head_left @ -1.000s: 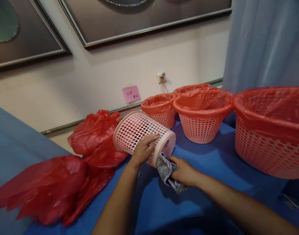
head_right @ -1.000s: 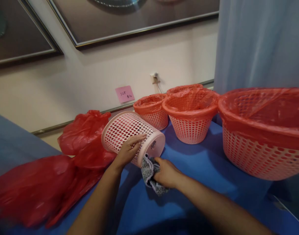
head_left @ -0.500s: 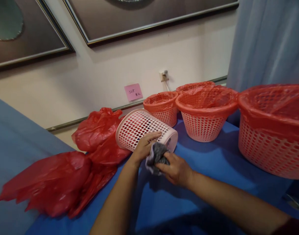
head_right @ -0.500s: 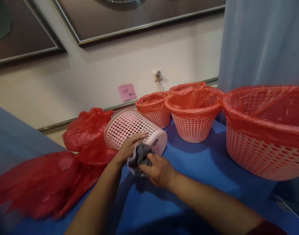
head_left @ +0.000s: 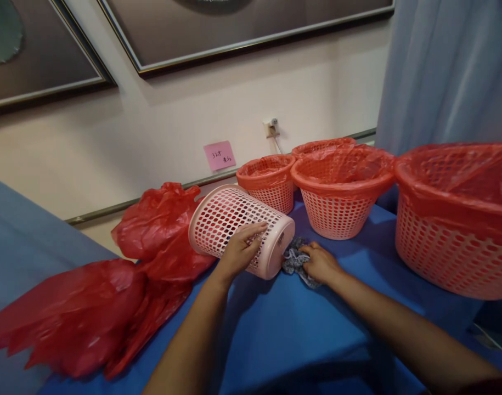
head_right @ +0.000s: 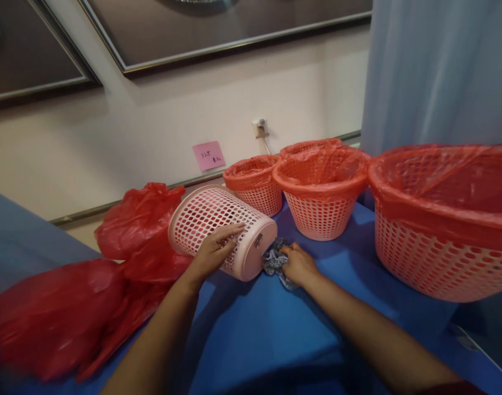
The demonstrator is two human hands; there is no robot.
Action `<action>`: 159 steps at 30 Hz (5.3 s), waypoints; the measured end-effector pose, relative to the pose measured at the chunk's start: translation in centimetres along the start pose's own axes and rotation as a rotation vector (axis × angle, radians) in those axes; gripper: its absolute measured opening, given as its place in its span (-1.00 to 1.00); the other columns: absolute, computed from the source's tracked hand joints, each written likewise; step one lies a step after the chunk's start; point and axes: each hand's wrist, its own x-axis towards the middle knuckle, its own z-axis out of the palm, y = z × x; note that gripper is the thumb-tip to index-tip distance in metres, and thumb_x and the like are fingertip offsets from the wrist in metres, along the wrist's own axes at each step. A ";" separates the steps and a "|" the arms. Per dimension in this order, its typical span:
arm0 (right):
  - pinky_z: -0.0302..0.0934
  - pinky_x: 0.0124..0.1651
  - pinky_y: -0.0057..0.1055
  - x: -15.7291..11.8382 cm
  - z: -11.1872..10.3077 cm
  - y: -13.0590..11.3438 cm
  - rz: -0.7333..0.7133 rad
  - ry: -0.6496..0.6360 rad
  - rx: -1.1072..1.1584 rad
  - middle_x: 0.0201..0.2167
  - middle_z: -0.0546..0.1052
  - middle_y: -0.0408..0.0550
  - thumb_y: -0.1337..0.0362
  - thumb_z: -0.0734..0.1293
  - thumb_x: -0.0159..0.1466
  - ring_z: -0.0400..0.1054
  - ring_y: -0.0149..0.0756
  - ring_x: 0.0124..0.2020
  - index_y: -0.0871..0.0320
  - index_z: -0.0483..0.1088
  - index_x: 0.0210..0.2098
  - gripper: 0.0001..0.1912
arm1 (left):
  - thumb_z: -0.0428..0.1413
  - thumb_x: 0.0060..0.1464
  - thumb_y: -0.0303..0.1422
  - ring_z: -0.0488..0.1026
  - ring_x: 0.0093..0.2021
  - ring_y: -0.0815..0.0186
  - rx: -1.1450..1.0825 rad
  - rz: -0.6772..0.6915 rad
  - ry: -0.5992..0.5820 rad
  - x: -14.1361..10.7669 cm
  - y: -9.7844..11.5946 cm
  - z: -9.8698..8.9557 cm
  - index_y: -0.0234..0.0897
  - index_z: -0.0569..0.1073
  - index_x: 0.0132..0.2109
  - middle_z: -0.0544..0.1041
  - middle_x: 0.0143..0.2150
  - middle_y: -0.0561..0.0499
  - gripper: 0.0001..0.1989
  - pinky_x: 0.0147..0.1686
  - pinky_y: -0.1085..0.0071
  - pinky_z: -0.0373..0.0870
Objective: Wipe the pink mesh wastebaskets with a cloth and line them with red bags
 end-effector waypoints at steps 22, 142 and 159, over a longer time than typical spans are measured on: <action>0.38 -0.13 -0.26 2.9 0.7 4.1 0.330 0.353 0.690 -0.25 0.65 -0.03 0.07 0.30 -0.01 0.52 -0.10 -0.22 0.15 0.51 -0.04 -0.43 | 0.05 0.09 -0.01 0.25 -0.60 0.36 0.047 -0.664 0.516 1.8 -2.5 -9.6 -0.21 0.36 -0.49 0.33 -0.62 0.14 -0.61 -0.57 0.46 0.19; -0.01 0.34 0.13 -5.5 2.8 -6.9 -0.365 -0.288 -0.367 0.51 -0.15 0.11 0.53 0.36 0.07 0.02 0.16 0.42 -0.26 -0.01 0.45 0.06 | 0.13 0.26 -0.15 0.57 -0.10 0.22 -0.316 -0.368 0.688 -14.1 -5.2 5.7 -0.25 0.48 0.09 0.62 -0.05 -0.08 -0.64 -0.04 0.30 0.50; 0.26 0.27 -0.08 -8.6 6.4 -10.1 -0.497 -0.224 0.024 0.38 0.21 0.03 0.54 0.35 0.18 0.29 -0.02 0.26 -0.05 0.51 0.10 -0.44 | 0.20 0.16 -0.15 0.58 -0.22 0.24 -0.216 -0.441 0.829 -14.1 -5.3 4.6 -0.28 0.51 -0.05 0.64 -0.18 -0.03 -0.68 -0.18 0.35 0.53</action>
